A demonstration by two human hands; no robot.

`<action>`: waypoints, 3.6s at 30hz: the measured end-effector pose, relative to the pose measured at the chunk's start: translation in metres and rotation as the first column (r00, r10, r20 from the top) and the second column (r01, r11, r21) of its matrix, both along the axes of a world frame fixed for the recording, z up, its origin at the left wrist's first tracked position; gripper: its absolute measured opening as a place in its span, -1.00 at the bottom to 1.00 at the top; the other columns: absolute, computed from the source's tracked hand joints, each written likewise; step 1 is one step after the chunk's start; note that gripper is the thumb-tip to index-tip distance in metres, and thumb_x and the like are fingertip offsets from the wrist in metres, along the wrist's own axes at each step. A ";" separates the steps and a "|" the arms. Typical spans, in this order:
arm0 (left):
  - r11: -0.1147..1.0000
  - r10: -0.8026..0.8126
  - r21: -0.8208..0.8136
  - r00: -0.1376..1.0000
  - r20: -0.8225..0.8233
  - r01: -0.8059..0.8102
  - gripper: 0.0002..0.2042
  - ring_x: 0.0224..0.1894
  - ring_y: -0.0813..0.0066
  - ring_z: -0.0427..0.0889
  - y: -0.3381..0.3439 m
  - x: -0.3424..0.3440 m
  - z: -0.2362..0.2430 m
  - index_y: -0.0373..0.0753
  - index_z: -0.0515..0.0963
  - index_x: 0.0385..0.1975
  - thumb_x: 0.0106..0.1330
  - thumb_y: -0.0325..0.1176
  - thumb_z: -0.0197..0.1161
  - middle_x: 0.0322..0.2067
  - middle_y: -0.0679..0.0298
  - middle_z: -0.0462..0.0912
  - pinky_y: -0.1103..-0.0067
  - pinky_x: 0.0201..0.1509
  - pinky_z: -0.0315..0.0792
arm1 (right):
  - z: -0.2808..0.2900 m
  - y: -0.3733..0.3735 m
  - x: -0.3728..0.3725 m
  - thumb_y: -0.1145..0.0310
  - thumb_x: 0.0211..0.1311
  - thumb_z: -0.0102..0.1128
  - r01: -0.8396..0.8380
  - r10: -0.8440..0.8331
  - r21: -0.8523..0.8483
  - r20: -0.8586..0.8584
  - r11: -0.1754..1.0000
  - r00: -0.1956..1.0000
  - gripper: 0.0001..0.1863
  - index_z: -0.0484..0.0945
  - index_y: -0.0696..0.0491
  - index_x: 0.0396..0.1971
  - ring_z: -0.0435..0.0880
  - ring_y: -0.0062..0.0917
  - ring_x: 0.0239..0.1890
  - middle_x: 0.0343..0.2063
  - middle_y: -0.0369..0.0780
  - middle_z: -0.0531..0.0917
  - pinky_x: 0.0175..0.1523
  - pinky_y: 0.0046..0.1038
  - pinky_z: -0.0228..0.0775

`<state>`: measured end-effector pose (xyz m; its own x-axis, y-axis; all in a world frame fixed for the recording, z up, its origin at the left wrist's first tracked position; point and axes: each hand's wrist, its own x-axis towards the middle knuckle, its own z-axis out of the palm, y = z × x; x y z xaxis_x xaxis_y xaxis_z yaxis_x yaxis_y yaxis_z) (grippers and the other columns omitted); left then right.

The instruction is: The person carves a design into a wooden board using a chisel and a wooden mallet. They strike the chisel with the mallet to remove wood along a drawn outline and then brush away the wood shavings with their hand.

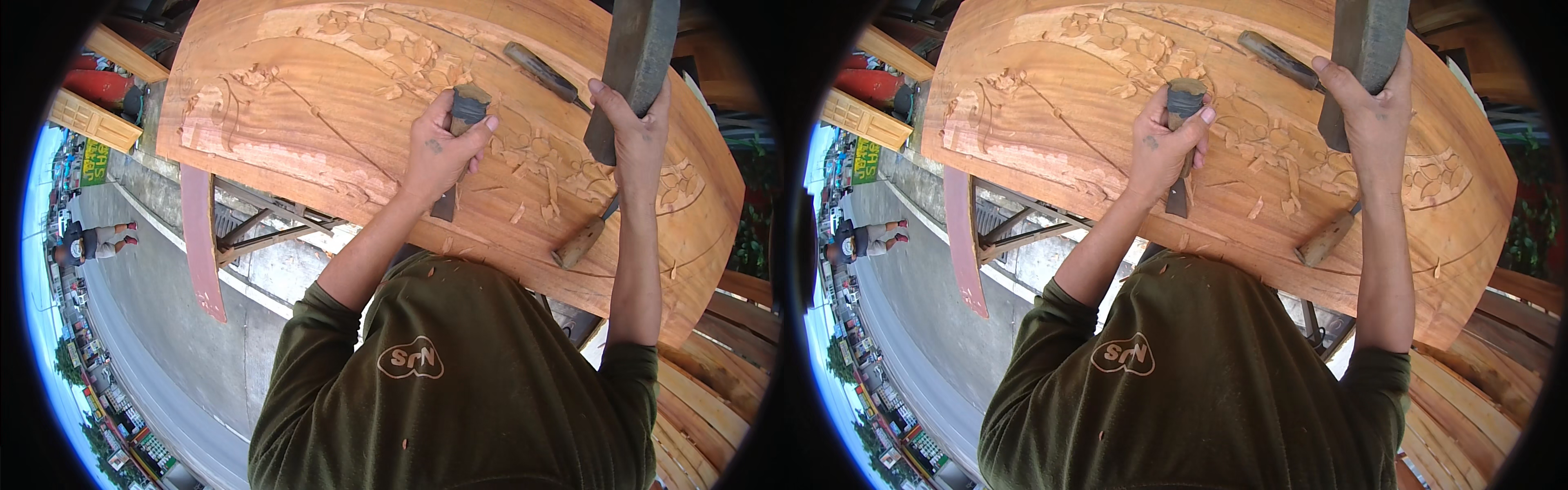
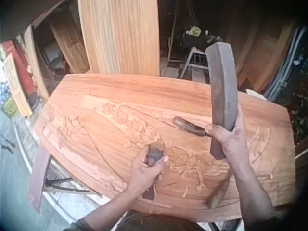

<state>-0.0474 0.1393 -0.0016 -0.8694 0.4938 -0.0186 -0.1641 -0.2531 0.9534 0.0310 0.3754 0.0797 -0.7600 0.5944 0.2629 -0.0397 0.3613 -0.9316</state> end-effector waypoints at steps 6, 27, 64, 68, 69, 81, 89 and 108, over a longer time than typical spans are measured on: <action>0.999 -0.037 0.028 0.999 0.016 0.037 -0.77 -0.60 0.73 0.50 0.003 0.002 0.001 -0.35 0.53 -0.12 0.44 -0.42 0.45 -0.48 0.35 0.63 0.69 -0.58 0.39 | -0.007 -0.004 0.015 0.50 0.13 0.53 -0.481 0.262 0.431 0.473 0.764 0.841 0.01 0.29 -0.36 0.59 0.64 -0.25 0.37 0.38 -0.15 0.62 0.42 -0.26 0.47; 0.997 -0.071 -0.037 0.996 0.062 0.074 -0.78 -0.58 0.67 0.53 0.010 0.001 -0.011 -0.29 0.54 -0.07 0.47 -0.38 0.43 -0.46 0.34 0.60 0.64 -0.60 0.43 | -0.040 -0.001 0.007 0.39 0.14 0.56 -0.283 0.260 0.056 0.257 0.958 0.931 0.02 0.27 -0.46 0.59 0.63 -0.04 0.30 0.34 -0.08 0.61 0.34 -0.16 0.55; 0.998 -0.007 -0.068 1.000 0.011 0.008 -0.77 -0.67 0.66 0.49 0.001 -0.013 0.000 -0.31 0.56 -0.07 0.47 -0.34 0.43 -0.60 0.36 0.54 0.65 -0.63 0.38 | -0.019 -0.003 -0.024 0.44 0.14 0.55 -0.212 0.191 0.048 0.274 0.976 0.943 -0.03 0.30 -0.17 0.58 0.60 -0.29 0.41 0.35 -0.10 0.64 0.34 -0.31 0.49; 0.994 -0.020 -0.102 0.999 0.027 0.023 -0.77 -0.68 0.66 0.49 -0.002 -0.016 -0.001 -0.32 0.56 -0.08 0.47 -0.34 0.42 -0.60 0.36 0.54 0.64 -0.63 0.38 | -0.035 -0.011 -0.011 0.43 0.15 0.52 -0.599 0.379 0.385 0.511 0.702 0.772 -0.04 0.29 -0.15 0.58 0.52 -0.31 0.47 0.42 -0.10 0.57 0.46 -0.32 0.38; 0.995 -0.018 -0.101 0.999 0.027 0.021 -0.77 -0.68 0.66 0.49 -0.002 -0.015 0.000 -0.32 0.56 -0.08 0.47 -0.34 0.42 -0.60 0.36 0.54 0.64 -0.63 0.38 | -0.024 -0.011 -0.013 0.47 0.16 0.51 -0.606 0.314 0.481 0.556 0.633 0.769 -0.05 0.29 -0.15 0.58 0.56 -0.29 0.44 0.40 -0.10 0.60 0.43 -0.33 0.42; 0.998 -0.022 -0.054 0.999 0.023 0.023 -0.75 -0.65 0.68 0.49 -0.006 -0.011 -0.008 -0.31 0.55 -0.04 0.47 -0.33 0.42 -0.57 0.36 0.56 0.65 -0.62 0.38 | -0.020 -0.015 -0.014 0.47 0.14 0.50 -0.561 0.366 0.457 0.448 0.691 0.816 -0.03 0.30 -0.30 0.58 0.66 -0.16 0.32 0.32 -0.05 0.64 0.36 -0.24 0.53; 0.983 -0.143 -0.095 0.978 0.154 0.159 -0.73 -0.70 0.67 0.47 -0.020 -0.018 0.021 -0.30 0.56 -0.10 0.46 -0.27 0.46 -0.61 0.38 0.56 0.65 -0.64 0.38 | 0.000 -0.017 -0.008 0.44 0.17 0.58 -0.583 0.271 0.412 0.602 0.700 0.751 -0.01 0.27 -0.22 0.60 0.67 -0.28 0.30 0.32 -0.09 0.64 0.38 -0.27 0.49; 0.999 -0.022 -0.036 0.999 0.038 0.024 -0.66 -0.56 0.71 0.54 -0.018 -0.026 -0.001 -0.34 0.53 -0.02 0.40 -0.31 0.50 -0.46 0.35 0.63 0.68 -0.60 0.42 | -0.030 -0.009 -0.040 0.37 0.14 0.58 -0.251 0.237 0.031 0.233 0.968 0.943 0.01 0.27 -0.32 0.59 0.72 -0.16 0.21 0.24 -0.08 0.69 0.29 -0.24 0.56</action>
<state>-0.0736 0.1214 -0.0026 -0.8562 0.5120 -0.0687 -0.2050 -0.2146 0.9550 -0.0091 0.3659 0.0501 -0.9232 0.3720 0.0965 0.0754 0.4215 -0.9037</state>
